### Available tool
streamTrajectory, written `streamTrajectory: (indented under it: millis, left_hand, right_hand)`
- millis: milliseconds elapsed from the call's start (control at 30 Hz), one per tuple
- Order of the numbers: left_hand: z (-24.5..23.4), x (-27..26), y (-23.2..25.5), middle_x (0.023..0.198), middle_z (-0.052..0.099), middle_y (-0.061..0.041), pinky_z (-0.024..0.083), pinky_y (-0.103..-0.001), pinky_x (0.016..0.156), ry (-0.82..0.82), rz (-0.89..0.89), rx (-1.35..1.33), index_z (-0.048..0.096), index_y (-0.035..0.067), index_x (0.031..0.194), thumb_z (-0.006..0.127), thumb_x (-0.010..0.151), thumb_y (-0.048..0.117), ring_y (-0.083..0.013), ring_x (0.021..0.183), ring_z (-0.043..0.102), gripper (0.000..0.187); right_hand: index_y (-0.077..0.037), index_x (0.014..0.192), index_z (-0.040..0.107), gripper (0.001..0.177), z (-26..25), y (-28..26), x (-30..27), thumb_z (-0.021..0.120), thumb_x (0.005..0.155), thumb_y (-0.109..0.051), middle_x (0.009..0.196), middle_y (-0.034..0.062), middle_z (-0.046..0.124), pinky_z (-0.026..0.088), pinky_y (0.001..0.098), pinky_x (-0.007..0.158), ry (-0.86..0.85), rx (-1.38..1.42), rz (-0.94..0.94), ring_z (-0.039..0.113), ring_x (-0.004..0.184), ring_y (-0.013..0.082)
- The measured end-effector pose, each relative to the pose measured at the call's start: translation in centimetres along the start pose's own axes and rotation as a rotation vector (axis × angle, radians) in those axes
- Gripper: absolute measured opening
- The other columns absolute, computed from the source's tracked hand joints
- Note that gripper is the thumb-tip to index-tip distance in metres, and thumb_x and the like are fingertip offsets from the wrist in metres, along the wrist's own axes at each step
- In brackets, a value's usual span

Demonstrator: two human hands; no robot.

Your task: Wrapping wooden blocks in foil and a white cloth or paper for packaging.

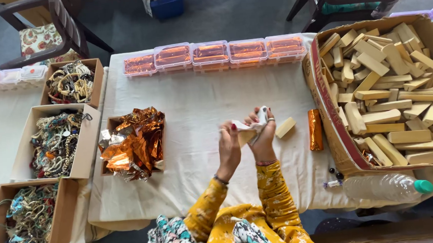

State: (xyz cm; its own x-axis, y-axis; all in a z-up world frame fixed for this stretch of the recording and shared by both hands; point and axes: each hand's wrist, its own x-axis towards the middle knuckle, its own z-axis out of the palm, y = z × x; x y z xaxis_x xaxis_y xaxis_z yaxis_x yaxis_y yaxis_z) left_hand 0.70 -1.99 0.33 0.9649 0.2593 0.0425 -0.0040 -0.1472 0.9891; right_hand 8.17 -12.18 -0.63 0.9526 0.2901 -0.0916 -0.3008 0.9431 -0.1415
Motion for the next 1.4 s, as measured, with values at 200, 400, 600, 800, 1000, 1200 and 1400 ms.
streamTrajectory:
  millis: [200, 400, 600, 800, 1000, 1200, 1400]
  left_hand:
    - [0.6, 1.9, 2.6, 0.146, 0.047, -0.017, 0.025, -0.049, 0.113, 0.529, 0.406, 0.418, 0.037, 0.0, 0.149, 0.046, 0.108, 0.049, -0.0311, 0.134, 0.044, 0.064]
    - [-2.8, 4.7, 5.0, 0.153, 0.05, -0.016, 0.025, -0.045, 0.115, 0.44, 0.441, 0.371, 0.04, 0.003, 0.153, 0.046, 0.109, 0.039, -0.0273, 0.135, 0.045, 0.058]
    - [-5.3, 3.8, 5.6, 0.116, 0.074, -0.011, 0.053, -0.033, 0.086, 0.129, 0.355, -0.001, 0.064, 0.006, 0.133, 0.064, 0.103, 0.024, -0.0226, 0.099, 0.067, 0.035]
    - [-3.5, -1.2, 5.1, 0.093, 0.073, -0.009, 0.055, -0.037, 0.076, 0.187, 0.624, 0.505, 0.069, 0.006, 0.116, 0.077, 0.089, 0.035, -0.0242, 0.084, 0.069, 0.041]
    - [-1.8, -2.9, 5.1, 0.087, 0.071, -0.015, 0.052, -0.04, 0.065, 0.139, 0.456, 0.535, 0.068, 0.0, 0.109, 0.063, 0.102, 0.033, -0.0311, 0.077, 0.067, 0.034]
    - [-1.3, -1.0, -7.0, 0.066, 0.057, -0.006, 0.043, -0.032, 0.055, -0.296, -0.224, -0.218, 0.063, -0.002, 0.088, 0.039, 0.118, 0.046, -0.0154, 0.056, 0.053, 0.062]
    - [-1.5, -1.7, -3.4, 0.064, 0.054, -0.005, 0.041, -0.032, 0.053, -0.306, -0.191, -0.267, 0.063, -0.002, 0.086, 0.043, 0.117, 0.046, -0.0135, 0.054, 0.049, 0.061]
  right_hand:
    - [-0.003, 0.125, 0.057, 0.053, 5.1, 2.7, -2.7, 0.039, 0.106, -0.049, 0.088, 0.0019, 0.061, 0.055, 0.0262, 0.07, 0.042, -0.412, 0.06, 0.061, 0.079, 0.0119]
    - [-0.004, 0.133, 0.059, 0.048, 5.6, 3.4, -2.9, 0.044, 0.107, -0.042, 0.109, 0.0038, 0.068, 0.054, 0.0239, 0.072, -0.134, -0.708, 0.147, 0.064, 0.09, 0.0087]
    - [-0.001, 0.11, 0.069, 0.047, 4.0, 0.9, -1.9, 0.048, 0.106, -0.043, 0.08, 0.0098, 0.067, 0.045, 0.0244, 0.042, -0.024, -0.822, 0.135, 0.056, 0.055, 0.0109]
    - [-0.003, 0.102, 0.064, 0.035, -0.5, 0.1, 0.5, 0.056, 0.106, -0.036, 0.086, 0.005, 0.061, 0.051, 0.0284, 0.059, 0.273, -0.656, -0.223, 0.062, 0.069, 0.0132]
    - [-0.007, 0.103, 0.062, 0.03, 1.4, 1.1, -0.8, 0.056, 0.106, -0.036, 0.08, 0.0051, 0.063, 0.052, 0.0302, 0.06, 0.182, -0.61, -0.443, 0.063, 0.066, 0.0152]
    - [-0.01, 0.102, 0.059, 0.029, 6.4, 0.3, -2.9, 0.055, 0.101, -0.038, 0.07, 0.0081, 0.062, 0.051, 0.0306, 0.054, 0.041, -0.528, -0.196, 0.062, 0.061, 0.018]
    - [-0.005, 0.103, 0.056, 0.037, 2.3, -0.4, -1.6, 0.052, 0.116, -0.039, 0.071, 0.0087, 0.059, 0.051, 0.0314, 0.058, -0.282, -0.404, 0.015, 0.061, 0.066, 0.019]
